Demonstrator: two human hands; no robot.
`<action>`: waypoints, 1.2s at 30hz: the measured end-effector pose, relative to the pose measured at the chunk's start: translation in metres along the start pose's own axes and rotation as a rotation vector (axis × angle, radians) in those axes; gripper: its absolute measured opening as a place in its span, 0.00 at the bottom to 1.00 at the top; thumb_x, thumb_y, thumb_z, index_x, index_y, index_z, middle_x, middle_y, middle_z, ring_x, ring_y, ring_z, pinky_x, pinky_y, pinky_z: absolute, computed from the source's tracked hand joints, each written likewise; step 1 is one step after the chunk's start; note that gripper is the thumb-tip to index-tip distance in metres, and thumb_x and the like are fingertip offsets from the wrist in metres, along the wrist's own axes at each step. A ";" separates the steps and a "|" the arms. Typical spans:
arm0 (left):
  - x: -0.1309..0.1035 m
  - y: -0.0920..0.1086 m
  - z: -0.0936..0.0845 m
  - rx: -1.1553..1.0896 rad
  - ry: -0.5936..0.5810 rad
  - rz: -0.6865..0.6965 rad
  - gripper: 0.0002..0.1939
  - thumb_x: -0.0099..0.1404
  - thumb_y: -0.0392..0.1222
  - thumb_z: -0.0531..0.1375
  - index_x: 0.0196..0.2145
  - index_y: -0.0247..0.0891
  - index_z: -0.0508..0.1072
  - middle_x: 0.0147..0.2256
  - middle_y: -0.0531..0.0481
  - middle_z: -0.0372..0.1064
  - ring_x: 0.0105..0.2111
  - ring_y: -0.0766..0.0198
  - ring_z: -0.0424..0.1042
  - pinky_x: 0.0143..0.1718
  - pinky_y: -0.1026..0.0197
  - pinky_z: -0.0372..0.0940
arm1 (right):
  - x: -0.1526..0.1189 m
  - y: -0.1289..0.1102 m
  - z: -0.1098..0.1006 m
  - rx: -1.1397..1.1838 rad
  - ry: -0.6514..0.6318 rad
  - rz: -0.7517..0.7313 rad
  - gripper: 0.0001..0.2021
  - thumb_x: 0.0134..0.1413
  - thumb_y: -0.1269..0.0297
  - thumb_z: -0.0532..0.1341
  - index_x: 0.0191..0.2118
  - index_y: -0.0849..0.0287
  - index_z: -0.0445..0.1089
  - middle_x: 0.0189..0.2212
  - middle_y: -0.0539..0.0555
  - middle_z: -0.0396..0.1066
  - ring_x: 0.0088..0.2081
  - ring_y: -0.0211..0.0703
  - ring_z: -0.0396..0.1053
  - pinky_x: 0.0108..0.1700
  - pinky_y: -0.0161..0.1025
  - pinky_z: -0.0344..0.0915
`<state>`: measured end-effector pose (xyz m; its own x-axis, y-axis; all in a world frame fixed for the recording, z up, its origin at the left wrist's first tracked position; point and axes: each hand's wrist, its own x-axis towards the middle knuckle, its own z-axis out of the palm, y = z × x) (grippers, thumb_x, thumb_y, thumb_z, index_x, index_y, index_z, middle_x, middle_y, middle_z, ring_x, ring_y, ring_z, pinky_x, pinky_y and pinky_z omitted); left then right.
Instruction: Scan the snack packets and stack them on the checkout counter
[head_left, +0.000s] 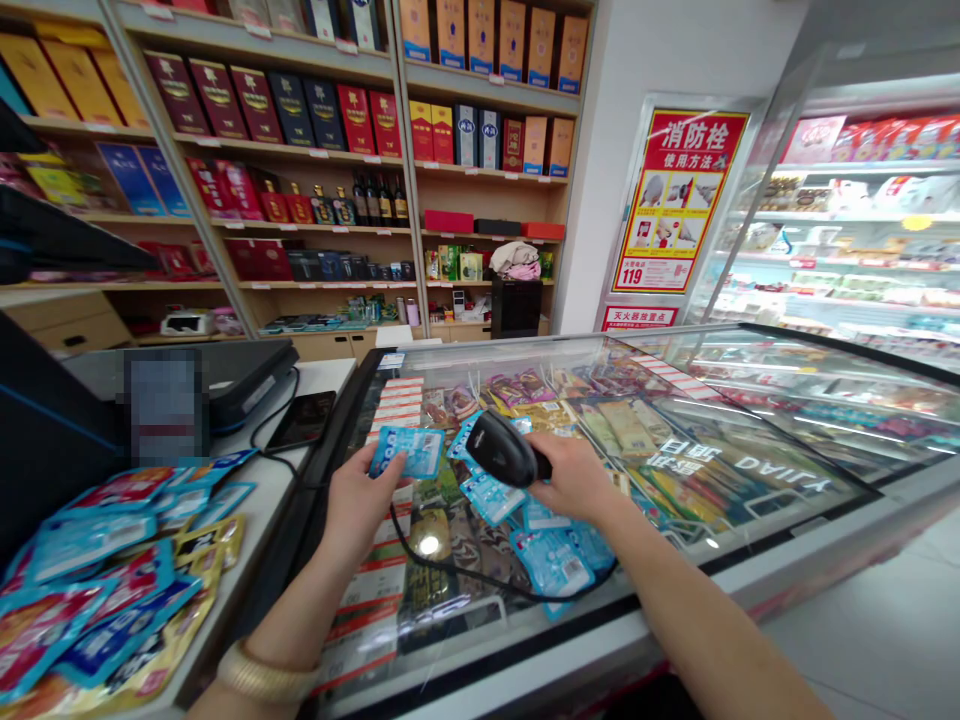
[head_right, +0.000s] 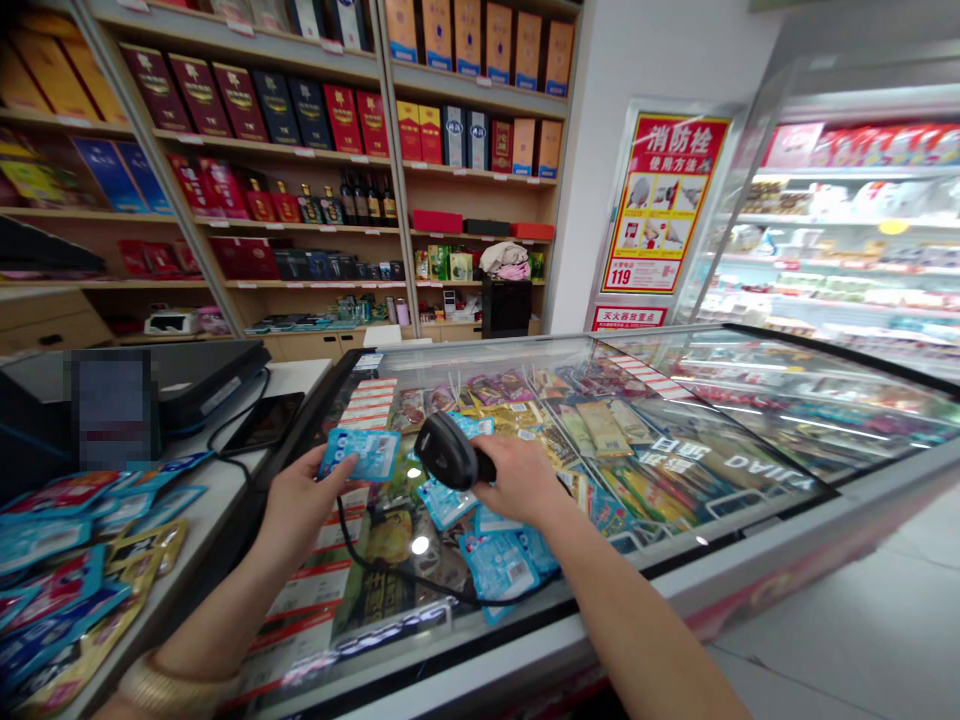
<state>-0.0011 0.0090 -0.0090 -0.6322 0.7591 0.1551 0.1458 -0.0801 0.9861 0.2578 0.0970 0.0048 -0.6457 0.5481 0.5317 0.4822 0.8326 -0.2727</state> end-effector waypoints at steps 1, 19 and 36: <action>0.001 0.001 0.004 -0.001 -0.020 -0.002 0.18 0.49 0.47 0.65 0.38 0.36 0.75 0.32 0.52 0.75 0.27 0.63 0.73 0.31 0.59 0.72 | 0.000 0.008 -0.004 -0.024 0.058 0.026 0.16 0.45 0.66 0.60 0.44 0.57 0.71 0.37 0.56 0.77 0.37 0.48 0.73 0.39 0.38 0.64; 0.045 0.016 0.126 0.335 -0.122 0.000 0.19 0.54 0.35 0.61 0.45 0.34 0.74 0.39 0.43 0.76 0.38 0.57 0.75 0.39 0.59 0.70 | -0.016 0.121 -0.040 -0.293 0.411 0.833 0.19 0.52 0.55 0.58 0.47 0.59 0.72 0.33 0.59 0.76 0.37 0.54 0.73 0.34 0.39 0.61; 0.008 0.041 0.026 0.468 -0.086 0.408 0.20 0.54 0.45 0.61 0.46 0.41 0.75 0.47 0.45 0.74 0.50 0.54 0.70 0.55 0.54 0.61 | -0.017 0.118 -0.033 -0.297 0.499 0.788 0.20 0.49 0.52 0.58 0.42 0.60 0.74 0.29 0.61 0.74 0.31 0.54 0.71 0.32 0.42 0.61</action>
<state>0.0195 0.0279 0.0311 -0.3945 0.7780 0.4891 0.6929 -0.0978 0.7144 0.3452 0.1832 -0.0098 0.2172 0.7850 0.5802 0.8417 0.1504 -0.5185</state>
